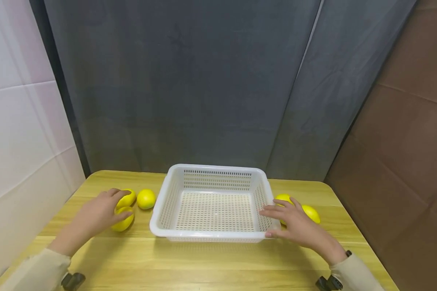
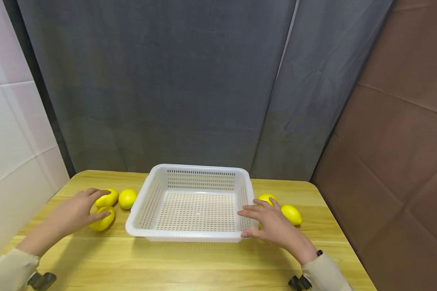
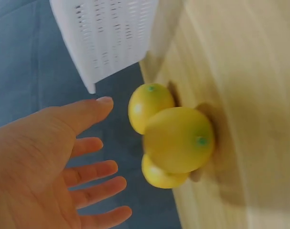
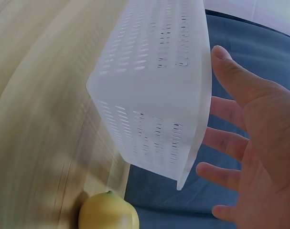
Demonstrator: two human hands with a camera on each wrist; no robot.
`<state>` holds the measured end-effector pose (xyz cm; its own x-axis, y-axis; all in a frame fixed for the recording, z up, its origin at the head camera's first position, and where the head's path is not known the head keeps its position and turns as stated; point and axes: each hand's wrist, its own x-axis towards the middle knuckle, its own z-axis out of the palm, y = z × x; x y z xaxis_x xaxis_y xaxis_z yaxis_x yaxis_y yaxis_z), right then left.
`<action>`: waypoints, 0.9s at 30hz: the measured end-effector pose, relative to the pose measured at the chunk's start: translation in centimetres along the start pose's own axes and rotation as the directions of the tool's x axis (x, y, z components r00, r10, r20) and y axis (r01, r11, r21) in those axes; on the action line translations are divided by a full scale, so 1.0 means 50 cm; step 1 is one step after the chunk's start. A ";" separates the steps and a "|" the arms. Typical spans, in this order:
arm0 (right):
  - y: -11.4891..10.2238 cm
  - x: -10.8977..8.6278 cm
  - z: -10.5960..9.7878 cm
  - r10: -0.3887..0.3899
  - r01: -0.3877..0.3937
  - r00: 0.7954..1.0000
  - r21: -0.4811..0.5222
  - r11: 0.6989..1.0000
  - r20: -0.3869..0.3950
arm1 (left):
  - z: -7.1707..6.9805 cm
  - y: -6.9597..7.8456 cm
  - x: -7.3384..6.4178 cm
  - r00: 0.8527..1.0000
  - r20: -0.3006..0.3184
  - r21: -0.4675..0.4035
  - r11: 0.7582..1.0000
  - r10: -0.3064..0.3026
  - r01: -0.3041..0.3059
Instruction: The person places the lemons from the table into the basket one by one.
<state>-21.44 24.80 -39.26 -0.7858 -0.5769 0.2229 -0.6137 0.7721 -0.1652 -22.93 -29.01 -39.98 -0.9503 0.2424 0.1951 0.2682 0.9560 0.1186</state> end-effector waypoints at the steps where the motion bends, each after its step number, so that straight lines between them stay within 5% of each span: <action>1: -0.001 -0.002 0.001 0.000 0.000 1.000 -0.003 1.000 -0.002 | 0.005 -0.002 -0.001 1.000 0.000 -0.003 1.000 -0.004 0.004; 14: -0.010 -0.018 0.004 -0.051 0.049 0.998 -0.046 0.998 -0.047 | 0.039 -0.017 -0.014 0.999 -0.007 -0.022 0.999 -0.048 0.047; 27: -0.019 -0.022 0.003 0.016 -0.014 1.000 0.050 0.999 -0.027 | 0.048 -0.018 -0.019 0.999 0.005 -0.007 0.999 -0.038 0.038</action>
<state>-20.00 24.64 -39.51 -0.7930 -0.5573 0.2460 -0.6054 0.7659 -0.2165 -22.63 -29.71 -42.59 -0.9607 0.2064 0.1858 0.2326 0.9635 0.1324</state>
